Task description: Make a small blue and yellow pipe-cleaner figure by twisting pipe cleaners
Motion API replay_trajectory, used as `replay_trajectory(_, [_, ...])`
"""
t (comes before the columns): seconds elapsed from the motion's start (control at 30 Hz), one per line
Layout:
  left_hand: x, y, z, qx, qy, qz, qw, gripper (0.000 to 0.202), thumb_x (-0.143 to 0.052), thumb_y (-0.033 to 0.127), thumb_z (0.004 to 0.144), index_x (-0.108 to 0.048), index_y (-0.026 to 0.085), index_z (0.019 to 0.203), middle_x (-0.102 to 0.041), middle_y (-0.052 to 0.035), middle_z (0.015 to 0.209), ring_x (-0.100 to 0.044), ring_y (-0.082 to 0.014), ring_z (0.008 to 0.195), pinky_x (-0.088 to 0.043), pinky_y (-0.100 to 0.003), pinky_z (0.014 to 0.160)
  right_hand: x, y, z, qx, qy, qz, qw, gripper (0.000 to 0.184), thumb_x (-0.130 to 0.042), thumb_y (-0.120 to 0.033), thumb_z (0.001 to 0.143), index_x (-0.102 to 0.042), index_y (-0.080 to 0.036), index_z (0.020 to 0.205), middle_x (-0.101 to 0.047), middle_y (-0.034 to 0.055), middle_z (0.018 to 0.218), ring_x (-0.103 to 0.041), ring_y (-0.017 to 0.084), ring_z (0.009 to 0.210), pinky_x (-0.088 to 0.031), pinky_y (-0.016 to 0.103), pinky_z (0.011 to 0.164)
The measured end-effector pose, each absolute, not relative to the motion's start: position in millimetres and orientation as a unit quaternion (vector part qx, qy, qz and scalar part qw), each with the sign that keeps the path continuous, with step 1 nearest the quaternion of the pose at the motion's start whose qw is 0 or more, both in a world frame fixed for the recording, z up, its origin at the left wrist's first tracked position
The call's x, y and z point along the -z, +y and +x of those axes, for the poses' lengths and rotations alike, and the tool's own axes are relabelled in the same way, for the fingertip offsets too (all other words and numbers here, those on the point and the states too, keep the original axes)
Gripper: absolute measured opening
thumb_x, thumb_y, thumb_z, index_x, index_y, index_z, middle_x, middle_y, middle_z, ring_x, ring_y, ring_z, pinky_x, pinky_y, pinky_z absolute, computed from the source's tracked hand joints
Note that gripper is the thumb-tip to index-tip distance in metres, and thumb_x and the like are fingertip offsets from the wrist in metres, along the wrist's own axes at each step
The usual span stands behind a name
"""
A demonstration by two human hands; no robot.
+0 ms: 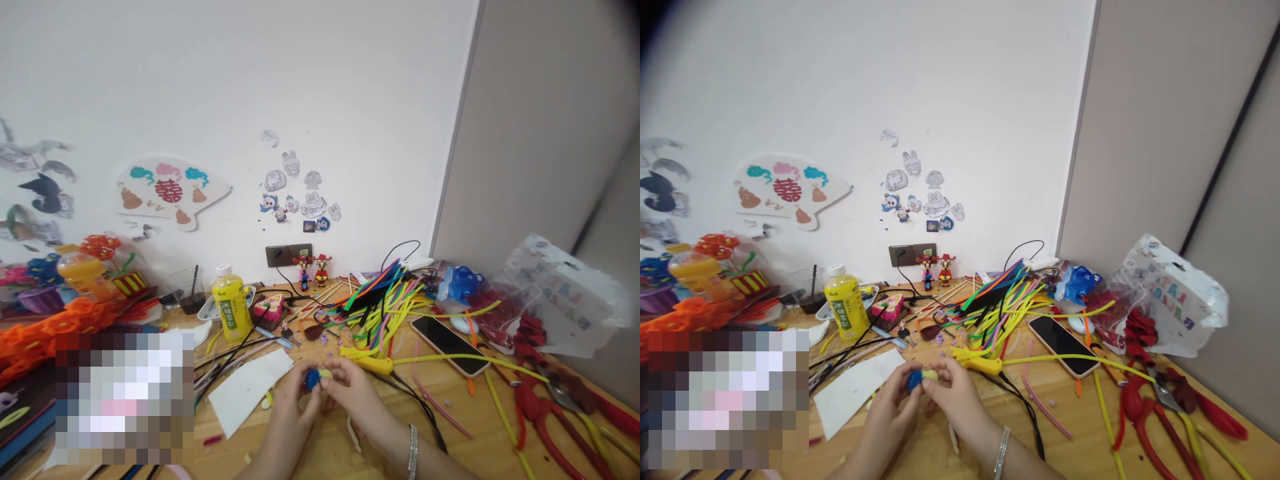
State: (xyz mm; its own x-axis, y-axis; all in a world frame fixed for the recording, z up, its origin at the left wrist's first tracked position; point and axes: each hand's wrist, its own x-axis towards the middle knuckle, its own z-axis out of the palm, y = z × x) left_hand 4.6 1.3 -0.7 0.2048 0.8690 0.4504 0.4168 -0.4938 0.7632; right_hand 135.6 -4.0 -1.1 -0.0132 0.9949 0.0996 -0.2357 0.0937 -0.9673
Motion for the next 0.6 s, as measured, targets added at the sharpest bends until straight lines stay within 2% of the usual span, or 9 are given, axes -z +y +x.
replay_trajectory(0.3, [3.4,4.0,3.9,-0.447,0.430,0.741,0.258,0.024,-0.044,0.018,0.076,-0.049,0.017,0.099,-0.063,-0.0086,0.095,-0.061,-0.0202,0.087,-0.049,-0.035,0.079,2.5,-1.9,136.0,-0.538,-0.469,-0.410,0.568,0.028,-0.067,-0.027,0.061,-0.055,-0.016,0.083,-0.064,0.0036,0.080,-0.061,0.020,0.076,-0.048,0.029,0.061])
replay_trajectory(0.6, [2.4,4.0,4.3,-0.435,0.433,0.746,0.257,0.024,-0.043,0.018,0.076,-0.048,0.016,0.099,-0.062,-0.0090,0.095,-0.060,-0.0200,0.087,-0.049,-0.034,0.079,2.1,-3.0,135.5,-0.552,-0.466,-0.402,0.562,0.029,-0.066,-0.028,0.061,-0.054,-0.016,0.084,-0.063,0.0046,0.080,-0.061,0.019,0.073,-0.048,0.027,0.055])
